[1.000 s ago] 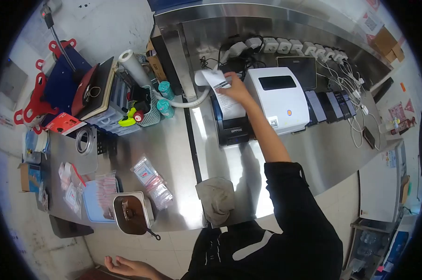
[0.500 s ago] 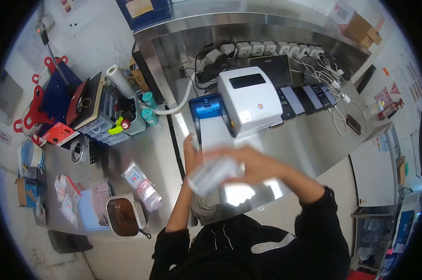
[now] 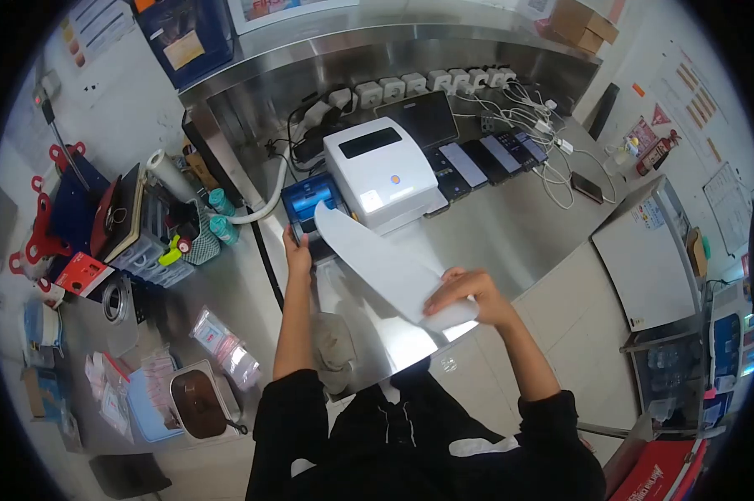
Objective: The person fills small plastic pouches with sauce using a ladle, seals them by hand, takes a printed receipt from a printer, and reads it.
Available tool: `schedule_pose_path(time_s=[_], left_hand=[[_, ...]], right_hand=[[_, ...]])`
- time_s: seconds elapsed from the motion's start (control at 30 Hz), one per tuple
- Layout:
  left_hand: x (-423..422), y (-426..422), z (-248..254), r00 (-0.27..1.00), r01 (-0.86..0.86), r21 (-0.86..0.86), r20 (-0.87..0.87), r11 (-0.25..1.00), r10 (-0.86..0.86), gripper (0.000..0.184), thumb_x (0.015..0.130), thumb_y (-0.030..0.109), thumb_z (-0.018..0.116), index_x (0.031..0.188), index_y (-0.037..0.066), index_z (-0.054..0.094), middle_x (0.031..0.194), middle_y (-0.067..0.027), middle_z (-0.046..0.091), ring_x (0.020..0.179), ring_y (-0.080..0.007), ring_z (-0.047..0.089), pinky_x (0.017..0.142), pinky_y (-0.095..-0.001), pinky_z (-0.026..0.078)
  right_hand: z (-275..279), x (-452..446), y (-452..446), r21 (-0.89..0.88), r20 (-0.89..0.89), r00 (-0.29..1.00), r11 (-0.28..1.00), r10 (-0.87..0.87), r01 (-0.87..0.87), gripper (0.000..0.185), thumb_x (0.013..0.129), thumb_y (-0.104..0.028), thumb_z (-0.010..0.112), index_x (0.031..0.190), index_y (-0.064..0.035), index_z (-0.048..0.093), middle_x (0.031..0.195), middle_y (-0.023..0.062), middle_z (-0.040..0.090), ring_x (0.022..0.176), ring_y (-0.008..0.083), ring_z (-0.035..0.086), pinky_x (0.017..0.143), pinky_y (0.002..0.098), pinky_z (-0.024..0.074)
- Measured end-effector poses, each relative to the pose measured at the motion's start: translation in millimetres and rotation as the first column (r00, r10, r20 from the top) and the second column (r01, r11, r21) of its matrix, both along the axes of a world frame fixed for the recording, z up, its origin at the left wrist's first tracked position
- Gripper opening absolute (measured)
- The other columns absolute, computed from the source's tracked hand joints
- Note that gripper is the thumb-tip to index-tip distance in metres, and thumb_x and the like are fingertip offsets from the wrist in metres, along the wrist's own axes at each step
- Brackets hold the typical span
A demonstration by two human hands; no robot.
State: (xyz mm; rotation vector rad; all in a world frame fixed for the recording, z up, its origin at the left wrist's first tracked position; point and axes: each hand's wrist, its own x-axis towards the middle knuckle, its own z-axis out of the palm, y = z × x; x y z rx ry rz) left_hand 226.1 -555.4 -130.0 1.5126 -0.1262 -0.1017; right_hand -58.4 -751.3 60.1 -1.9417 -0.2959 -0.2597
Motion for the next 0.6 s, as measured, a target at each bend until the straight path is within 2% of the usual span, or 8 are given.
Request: schedule_pose_path(time_s=[0.2, 0.27, 0.3, 0.37, 0.43, 0.47, 0.53, 0.6], left_hand=[[18, 5, -19, 0.999, -0.037, 0.062, -0.034, 0.997, 0.039, 0.047, 0.085, 0.003, 0.055, 0.129, 0.003, 0.037, 0.133, -0.0143, 0.041, 0.12, -0.0231, 0.041, 0.099, -0.0328, 0.032], [-23, -18, 15, 0.891, -0.452, 0.558, 0.325, 0.696, 0.317, 0.04, 0.077, 0.004, 0.063, 0.115, 0.004, 0.048, 0.103, -0.0171, 0.054, 0.099, -0.027, 0.052, 0.09, -0.0363, 0.039], [-42, -32, 20, 0.726, -0.602, 0.405, 0.636, 0.688, 0.261, 0.026, 0.083, 0.008, 0.06, 0.106, 0.003, 0.051, 0.089, -0.0137, 0.056, 0.086, -0.0247, 0.056, 0.082, -0.037, 0.043], [-120, -69, 82, 0.91, 0.259, 0.146, 0.296, 0.955, -0.292, 0.021, 0.092, 0.022, 0.052, 0.098, 0.003, 0.054, 0.087, -0.011, 0.059, 0.084, -0.0219, 0.058, 0.079, -0.0364, 0.045], [-210, -113, 108, 0.508, 0.814, -0.162, -0.268, 0.558, -0.819, 0.069, 0.092, 0.059, 0.02, 0.106, 0.001, 0.056, 0.1, -0.0126, 0.062, 0.094, -0.0215, 0.06, 0.085, -0.0329, 0.046], [-251, -137, 129, 0.219, 0.872, -0.334, -0.389, 0.359, -0.895, 0.081, 0.087, 0.067, 0.019, 0.114, -0.001, 0.053, 0.105, -0.0154, 0.061, 0.098, -0.0235, 0.06, 0.09, -0.0335, 0.044], [-306, -182, 129, 0.108, 0.567, -0.734, -0.386, 0.376, -0.916, 0.075, 0.088, 0.063, 0.03, 0.119, -0.002, 0.049, 0.107, -0.0178, 0.06, 0.098, -0.0243, 0.061, 0.085, -0.0325, 0.048], [-317, -203, 93, 0.164, 0.477, -0.713, -0.503, 0.515, -0.849, 0.063, 0.089, 0.052, 0.038, 0.12, -0.002, 0.047, 0.105, -0.0171, 0.061, 0.095, -0.0226, 0.061, 0.08, -0.0305, 0.049]], right_hand=[[-14, -52, -110, 0.38, 0.081, 0.976, 0.911, -0.204, 0.159, 0.011, 0.07, -0.005, 0.069, 0.08, 0.0009, 0.069, 0.077, 0.0077, 0.069, 0.066, 0.0154, 0.062, 0.067, 0.027, 0.0461], [3, -67, -126, 0.214, -0.047, 0.93, 0.906, -0.363, 0.365, 0.013, 0.072, -0.006, 0.068, 0.083, 0.0016, 0.068, 0.077, 0.0088, 0.068, 0.067, 0.0158, 0.063, 0.063, 0.0259, 0.0462], [11, -72, -135, 0.022, -0.148, 0.835, 0.842, -0.531, 0.539, 0.015, 0.074, -0.007, 0.067, 0.087, 0.0022, 0.067, 0.078, 0.0098, 0.068, 0.068, 0.0163, 0.063, 0.06, 0.0249, 0.0463], [6, -73, -152, 0.025, -0.077, 0.814, 0.815, -0.576, 0.579, 0.017, 0.076, -0.009, 0.066, 0.09, 0.002, 0.067, 0.08, 0.0109, 0.068, 0.068, 0.0161, 0.062, 0.06, 0.0251, 0.0463], [0, -83, -161, -0.032, -0.05, 0.858, 0.859, -0.511, 0.51, 0.022, 0.079, -0.013, 0.064, 0.097, 0.0001, 0.065, 0.087, 0.0127, 0.067, 0.072, 0.018, 0.062, 0.064, 0.0277, 0.0467], [-3, -92, -164, -0.093, -0.081, 0.909, 0.911, -0.408, 0.401, 0.024, 0.081, -0.014, 0.063, 0.101, -0.0016, 0.064, 0.092, 0.0134, 0.067, 0.076, 0.0202, 0.063, 0.067, 0.03, 0.0471], [-14, -113, -169, -0.428, -0.163, 0.983, 0.904, -0.085, 0.007, 0.027, 0.084, -0.02, 0.06, 0.105, -0.0046, 0.062, 0.1, 0.0133, 0.063, 0.09, 0.0262, 0.06, 0.077, 0.0338, 0.0462], [-26, -136, -162, 0.014, -0.252, 0.955, 0.987, 0.157, -0.159, 0.029, 0.087, -0.024, 0.056, 0.109, -0.0067, 0.06, 0.107, 0.0154, 0.059, 0.104, 0.0299, 0.054, 0.094, 0.0411, 0.0354]])
